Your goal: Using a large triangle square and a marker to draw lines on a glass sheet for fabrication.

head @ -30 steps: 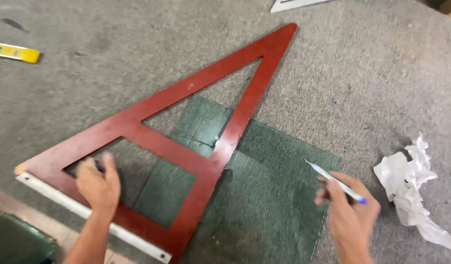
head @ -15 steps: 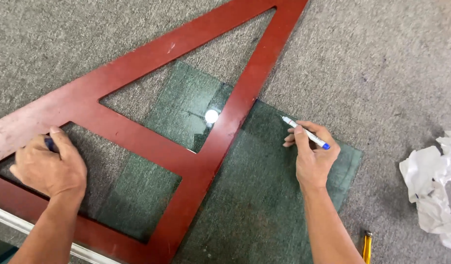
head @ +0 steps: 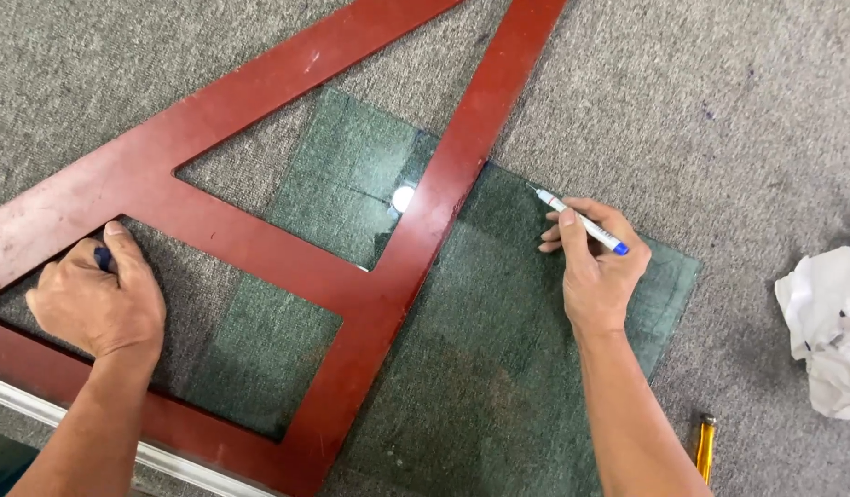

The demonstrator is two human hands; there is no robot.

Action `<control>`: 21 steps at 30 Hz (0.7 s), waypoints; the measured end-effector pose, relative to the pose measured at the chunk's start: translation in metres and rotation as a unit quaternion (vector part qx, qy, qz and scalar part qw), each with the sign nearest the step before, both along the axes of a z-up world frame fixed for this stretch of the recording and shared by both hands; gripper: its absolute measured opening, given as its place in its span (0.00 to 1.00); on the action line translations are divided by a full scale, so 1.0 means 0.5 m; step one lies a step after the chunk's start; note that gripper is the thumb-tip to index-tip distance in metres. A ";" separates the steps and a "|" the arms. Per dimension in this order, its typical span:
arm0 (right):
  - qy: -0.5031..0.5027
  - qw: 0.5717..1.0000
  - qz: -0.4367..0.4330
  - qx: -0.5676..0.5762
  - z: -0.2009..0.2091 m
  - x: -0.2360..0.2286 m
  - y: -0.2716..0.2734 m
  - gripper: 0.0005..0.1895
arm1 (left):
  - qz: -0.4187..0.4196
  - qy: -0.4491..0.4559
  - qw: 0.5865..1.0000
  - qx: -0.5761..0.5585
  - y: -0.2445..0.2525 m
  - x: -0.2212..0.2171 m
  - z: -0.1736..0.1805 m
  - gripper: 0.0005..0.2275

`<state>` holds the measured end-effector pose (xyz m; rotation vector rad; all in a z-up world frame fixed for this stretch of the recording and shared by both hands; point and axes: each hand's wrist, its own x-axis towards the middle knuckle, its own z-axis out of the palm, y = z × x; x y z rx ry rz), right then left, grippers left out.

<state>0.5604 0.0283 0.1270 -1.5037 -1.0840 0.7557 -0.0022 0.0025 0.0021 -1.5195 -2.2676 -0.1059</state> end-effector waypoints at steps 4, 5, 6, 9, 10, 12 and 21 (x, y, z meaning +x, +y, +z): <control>-0.008 1.000 0.009 0.004 0.001 0.001 -0.002 0.08 | 0.009 0.014 1.000 -0.021 0.000 -0.005 0.000 0.29; -0.005 1.000 0.011 0.000 0.004 0.000 0.000 0.08 | 0.006 0.011 1.000 -0.019 0.001 -0.006 -0.001 0.29; -0.003 1.000 0.013 -0.005 0.007 -0.002 0.002 0.08 | 0.003 0.008 1.000 -0.016 0.002 -0.006 -0.001 0.29; -0.007 1.000 0.016 0.001 0.005 0.000 0.001 0.08 | -0.008 0.011 1.000 -0.004 0.002 -0.009 -0.003 0.27; -0.006 1.000 0.015 0.001 0.005 -0.001 0.002 0.08 | -0.008 0.011 1.000 -0.004 0.002 -0.011 -0.003 0.27; -0.016 1.000 0.017 0.003 0.005 0.000 0.002 0.07 | 0.005 0.013 1.000 -0.013 0.003 -0.012 -0.005 0.28; -0.024 0.999 0.040 0.006 0.012 0.001 0.002 0.08 | -0.013 -0.001 1.000 0.015 0.002 -0.015 -0.009 0.28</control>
